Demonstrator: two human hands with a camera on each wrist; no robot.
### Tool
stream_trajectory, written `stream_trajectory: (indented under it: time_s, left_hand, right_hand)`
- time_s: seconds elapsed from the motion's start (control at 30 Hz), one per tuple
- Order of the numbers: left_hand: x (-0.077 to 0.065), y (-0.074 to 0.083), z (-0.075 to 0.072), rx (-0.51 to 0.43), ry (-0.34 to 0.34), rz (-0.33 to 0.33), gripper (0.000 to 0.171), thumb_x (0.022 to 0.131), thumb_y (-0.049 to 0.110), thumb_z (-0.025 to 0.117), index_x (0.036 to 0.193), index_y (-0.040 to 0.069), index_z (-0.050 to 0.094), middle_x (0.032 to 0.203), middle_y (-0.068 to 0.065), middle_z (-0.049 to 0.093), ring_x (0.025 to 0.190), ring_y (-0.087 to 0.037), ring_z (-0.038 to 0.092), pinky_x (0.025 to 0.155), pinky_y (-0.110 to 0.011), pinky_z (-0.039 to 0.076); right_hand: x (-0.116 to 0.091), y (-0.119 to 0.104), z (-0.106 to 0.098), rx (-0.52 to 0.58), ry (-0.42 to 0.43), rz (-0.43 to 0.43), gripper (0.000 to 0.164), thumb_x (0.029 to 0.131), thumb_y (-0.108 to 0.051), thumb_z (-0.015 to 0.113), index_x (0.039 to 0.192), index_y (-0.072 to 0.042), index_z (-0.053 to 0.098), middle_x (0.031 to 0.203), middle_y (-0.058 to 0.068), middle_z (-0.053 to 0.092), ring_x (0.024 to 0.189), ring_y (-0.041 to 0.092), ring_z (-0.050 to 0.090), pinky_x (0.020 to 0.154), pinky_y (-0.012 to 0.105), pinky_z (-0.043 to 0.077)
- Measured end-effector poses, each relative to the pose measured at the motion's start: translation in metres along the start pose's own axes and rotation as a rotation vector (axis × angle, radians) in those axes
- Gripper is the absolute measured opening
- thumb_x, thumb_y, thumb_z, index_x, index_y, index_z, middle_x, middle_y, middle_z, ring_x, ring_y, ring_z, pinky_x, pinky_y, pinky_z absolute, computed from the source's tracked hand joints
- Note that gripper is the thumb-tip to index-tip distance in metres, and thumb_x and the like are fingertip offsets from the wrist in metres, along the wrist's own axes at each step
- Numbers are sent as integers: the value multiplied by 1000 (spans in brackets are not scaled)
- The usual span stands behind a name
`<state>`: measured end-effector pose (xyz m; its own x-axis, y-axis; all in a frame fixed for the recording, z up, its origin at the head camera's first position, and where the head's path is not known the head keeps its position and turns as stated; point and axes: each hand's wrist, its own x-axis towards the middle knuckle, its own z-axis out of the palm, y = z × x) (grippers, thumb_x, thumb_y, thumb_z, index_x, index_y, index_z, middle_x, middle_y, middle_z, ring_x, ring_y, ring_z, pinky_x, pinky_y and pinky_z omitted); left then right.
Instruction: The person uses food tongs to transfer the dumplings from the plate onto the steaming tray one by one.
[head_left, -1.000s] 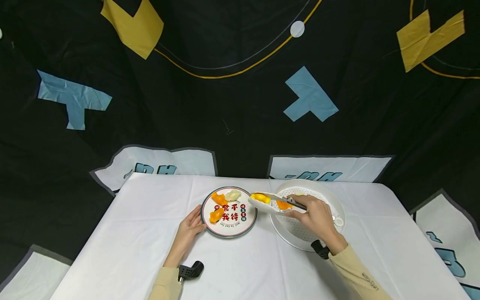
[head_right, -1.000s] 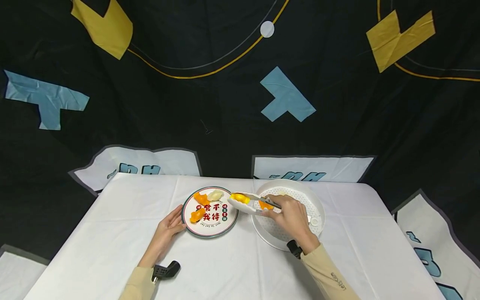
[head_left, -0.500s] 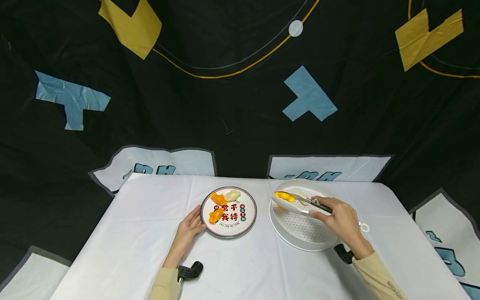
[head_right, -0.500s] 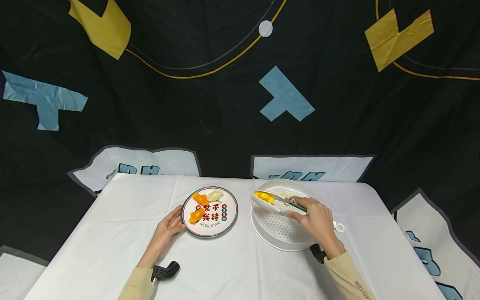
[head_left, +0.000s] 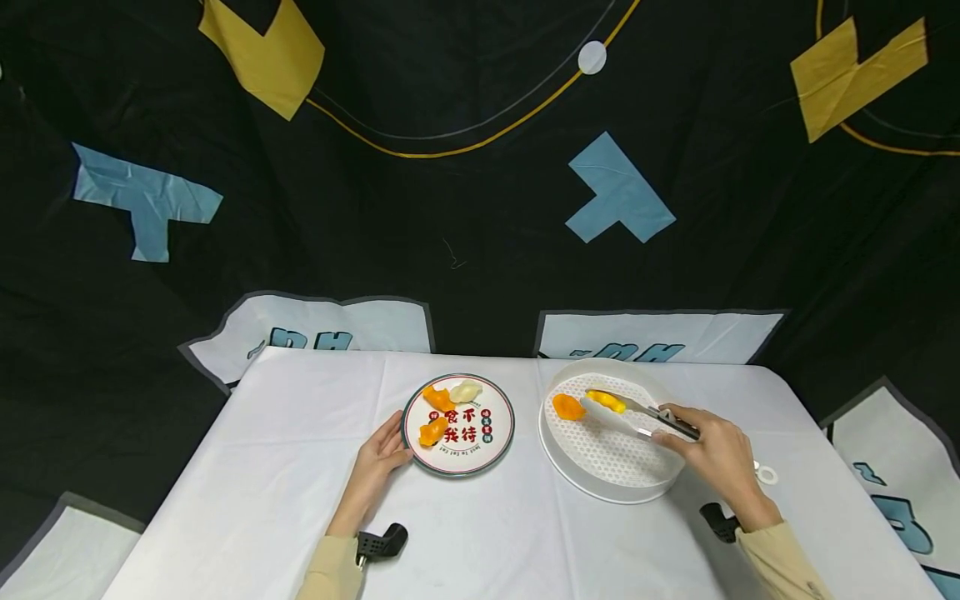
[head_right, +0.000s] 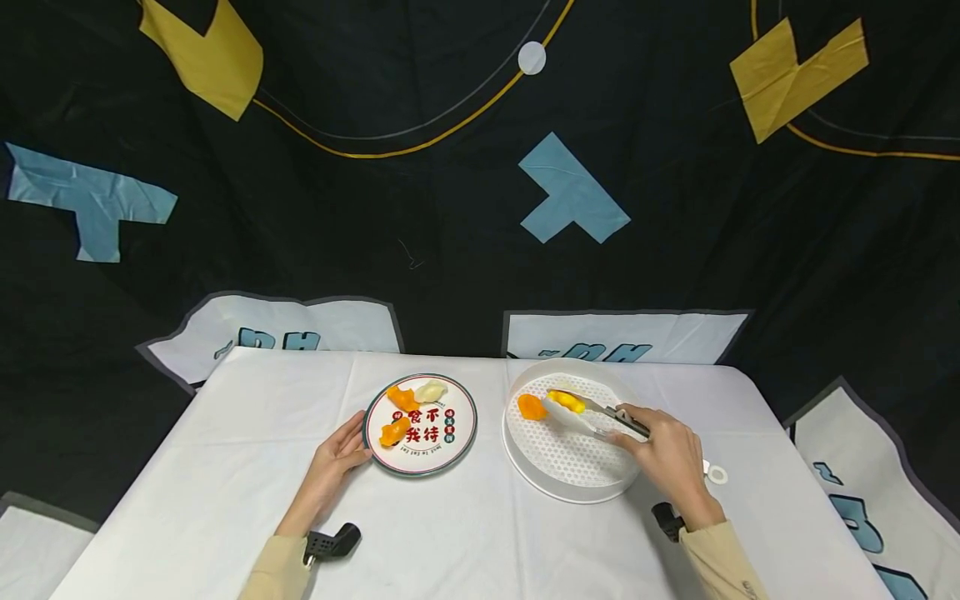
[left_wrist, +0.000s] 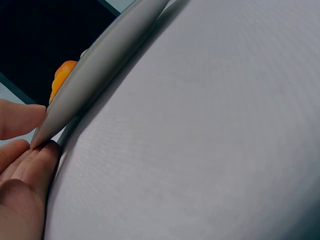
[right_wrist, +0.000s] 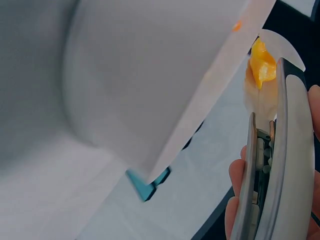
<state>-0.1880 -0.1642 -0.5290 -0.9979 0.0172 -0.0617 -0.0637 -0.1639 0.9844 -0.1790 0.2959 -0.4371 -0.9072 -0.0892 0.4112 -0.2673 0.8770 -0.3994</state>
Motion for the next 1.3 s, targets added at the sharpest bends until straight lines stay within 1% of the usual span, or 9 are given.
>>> stream_trajectory:
  time_s: [0.1,0.33,0.47,0.57,0.73,0.87,1.07,1.2,1.3]
  left_hand:
    - [0,1,1,8,-1,-2,69,88,-12,53,149,-4,21,153,-23,21,139,-31,27,104,-20,38]
    - [0,1,0,14,-3,4,70,87,-12,53,149,-5,21,153,-24,21,139,-32,26,104,-20,37]
    - [0,1,1,9,-1,7,70,87,-13,52,149,-5,21,153,-24,21,139,-32,26,104,-20,37]
    - [0,1,1,15,3,6,69,87,-13,52,149,-5,22,153,-24,22,139,-32,26,104,-20,37]
    - [0,1,1,29,6,2,69,87,-12,53,149,-4,22,153,-23,22,139,-32,27,104,-20,37]
    - [0,1,1,16,4,2,70,87,-12,52,149,-4,21,153,-24,22,139,-32,27,105,-20,37]
    - [0,1,1,18,2,1,70,87,-12,52,149,-4,21,153,-24,21,139,-32,27,105,-20,37]
    - [0,1,1,18,-2,-2,70,87,-12,53,149,-4,21,153,-23,21,139,-32,26,105,-20,37]
    - [-1,1,1,17,-2,1,70,87,-12,53,149,-4,21,153,-24,21,139,-32,26,104,-20,37]
  right_hand:
    - [-3,9,-3,-13,2,26,44,74,-24,81,111,-1,70,107,21,67,93,42,63,61,52,52]
    - [-8,28,-11,-74,-11,78,47,75,-28,80,111,-1,70,107,23,67,88,42,62,52,45,48]
    - [-11,36,-13,-98,-17,96,50,73,-30,81,111,0,69,106,24,66,82,38,63,46,35,43]
    - [-12,39,-13,-107,-18,107,51,73,-31,82,111,0,69,106,25,66,78,35,63,45,31,40]
    - [-13,41,-13,-117,-37,125,51,74,-29,81,112,1,69,105,26,66,77,35,62,44,34,42]
    - [-12,40,-13,-124,-58,145,50,73,-26,81,112,2,68,104,26,66,75,34,61,44,34,41]
    - [-11,38,-13,-130,-77,155,53,73,-30,81,113,2,67,104,26,66,80,39,62,45,37,43]
    - [-11,38,-12,-125,-67,154,53,72,-32,82,112,1,68,102,24,67,72,32,61,43,34,41]
    - [-11,38,-12,-116,-53,157,53,73,-34,81,112,0,69,99,22,68,63,23,53,42,30,36]
